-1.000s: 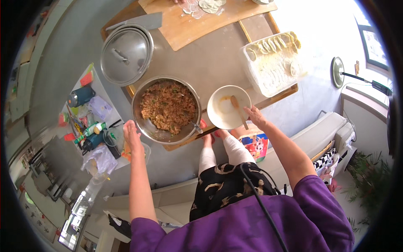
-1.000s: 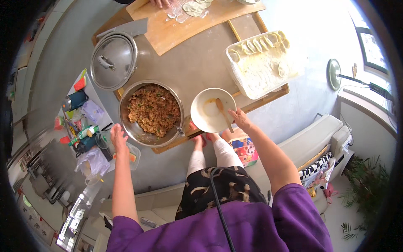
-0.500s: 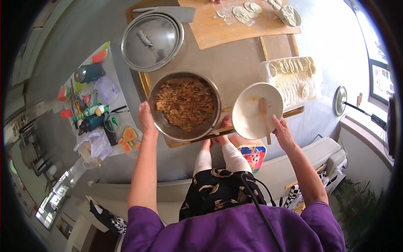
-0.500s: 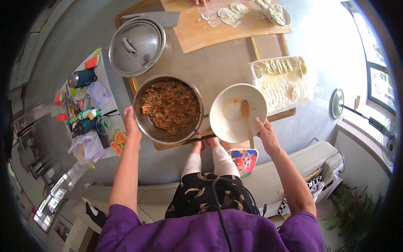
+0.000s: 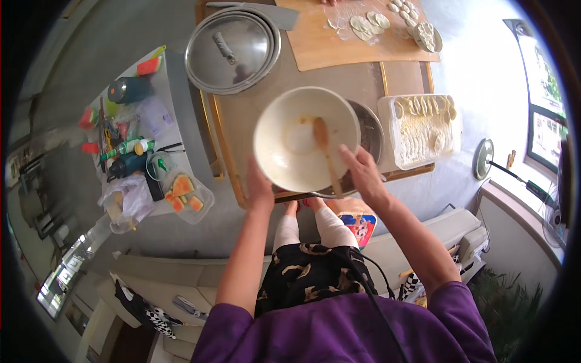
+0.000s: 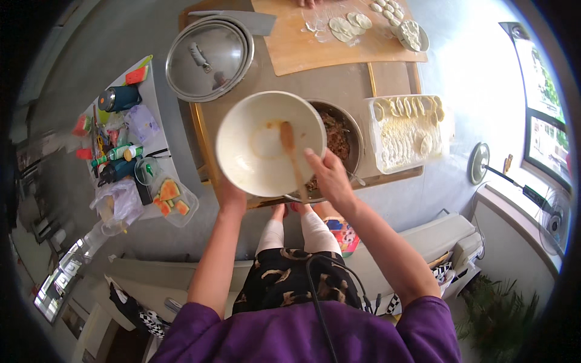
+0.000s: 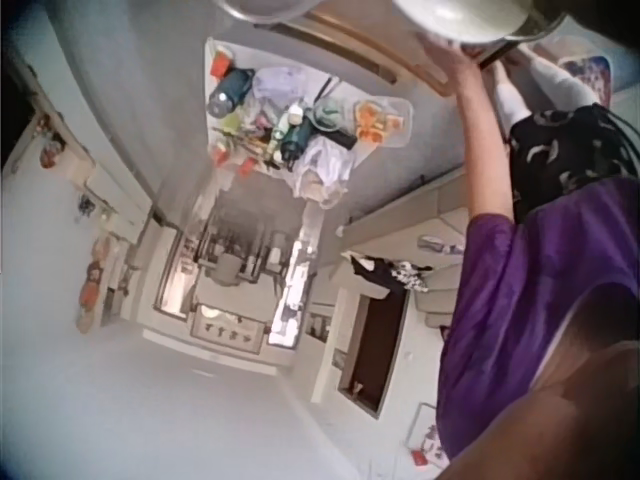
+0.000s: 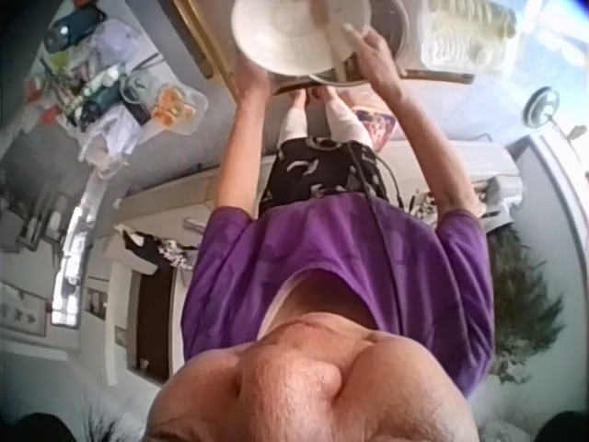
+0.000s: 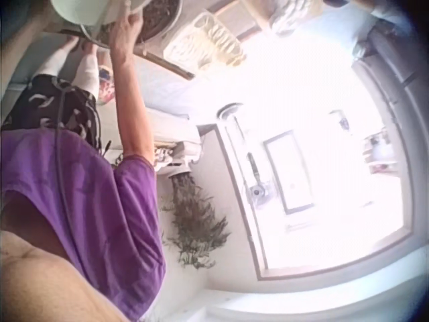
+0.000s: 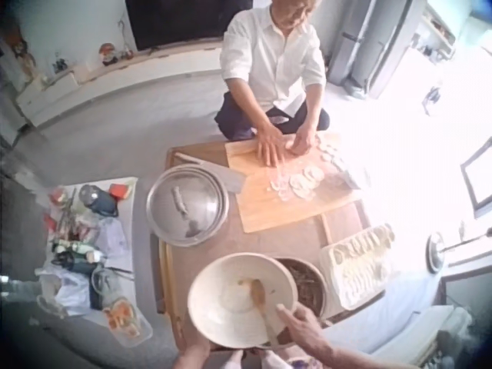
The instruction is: The person carries a metal bowl to the living room table, mixes meat filling in the bowl, transfers some into a small bowl with a spoon, and then fills and folds dough wrappers into dumplings.
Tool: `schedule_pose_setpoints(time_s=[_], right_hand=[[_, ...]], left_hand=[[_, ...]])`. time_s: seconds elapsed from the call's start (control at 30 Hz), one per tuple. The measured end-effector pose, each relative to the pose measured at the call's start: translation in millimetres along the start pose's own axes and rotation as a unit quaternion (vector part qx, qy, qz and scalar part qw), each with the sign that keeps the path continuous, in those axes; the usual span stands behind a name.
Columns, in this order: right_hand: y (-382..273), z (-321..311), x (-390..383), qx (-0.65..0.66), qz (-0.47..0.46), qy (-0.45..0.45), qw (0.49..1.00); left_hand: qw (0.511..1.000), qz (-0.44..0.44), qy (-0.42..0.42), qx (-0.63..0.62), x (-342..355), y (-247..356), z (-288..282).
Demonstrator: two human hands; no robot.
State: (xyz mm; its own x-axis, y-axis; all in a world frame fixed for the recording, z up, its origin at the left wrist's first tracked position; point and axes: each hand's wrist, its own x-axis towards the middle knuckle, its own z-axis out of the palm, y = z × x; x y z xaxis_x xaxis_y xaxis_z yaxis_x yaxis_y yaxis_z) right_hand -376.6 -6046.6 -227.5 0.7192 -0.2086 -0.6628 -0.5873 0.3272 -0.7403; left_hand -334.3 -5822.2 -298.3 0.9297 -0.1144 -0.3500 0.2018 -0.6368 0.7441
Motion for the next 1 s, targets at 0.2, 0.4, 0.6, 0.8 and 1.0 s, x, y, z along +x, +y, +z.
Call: schedule_pose_setpoints(time_s=[0.2, 0.4, 0.6, 0.8, 1.0], right_hand=[[37.4, 44.8, 9.8, -0.082, -0.010, -0.039, 0.996], [65.3, 72.1, -2.9, -0.123, 0.014, -0.063, 0.990], [73.5, 67.3, -8.0, -0.191, 0.070, -0.077, 0.976], [87.1, 62.8, -7.6, -0.184, 0.019, -0.065, 0.981], [48.5, 56.7, -33.7, -0.258, 0.214, -0.166, 0.927]], left_hand=[[0.776, -0.154, -0.091, -0.605, -19.9, -3.0, -68.9], [0.809, -0.218, -0.052, -0.543, -43.9, -28.7, -88.4], [0.783, -0.270, -0.031, -0.560, -55.2, -29.0, -76.4], [0.784, -0.266, -0.015, -0.560, -55.7, -23.2, -68.0], [0.784, -0.246, 0.001, -0.569, -60.3, -23.1, -63.2]])
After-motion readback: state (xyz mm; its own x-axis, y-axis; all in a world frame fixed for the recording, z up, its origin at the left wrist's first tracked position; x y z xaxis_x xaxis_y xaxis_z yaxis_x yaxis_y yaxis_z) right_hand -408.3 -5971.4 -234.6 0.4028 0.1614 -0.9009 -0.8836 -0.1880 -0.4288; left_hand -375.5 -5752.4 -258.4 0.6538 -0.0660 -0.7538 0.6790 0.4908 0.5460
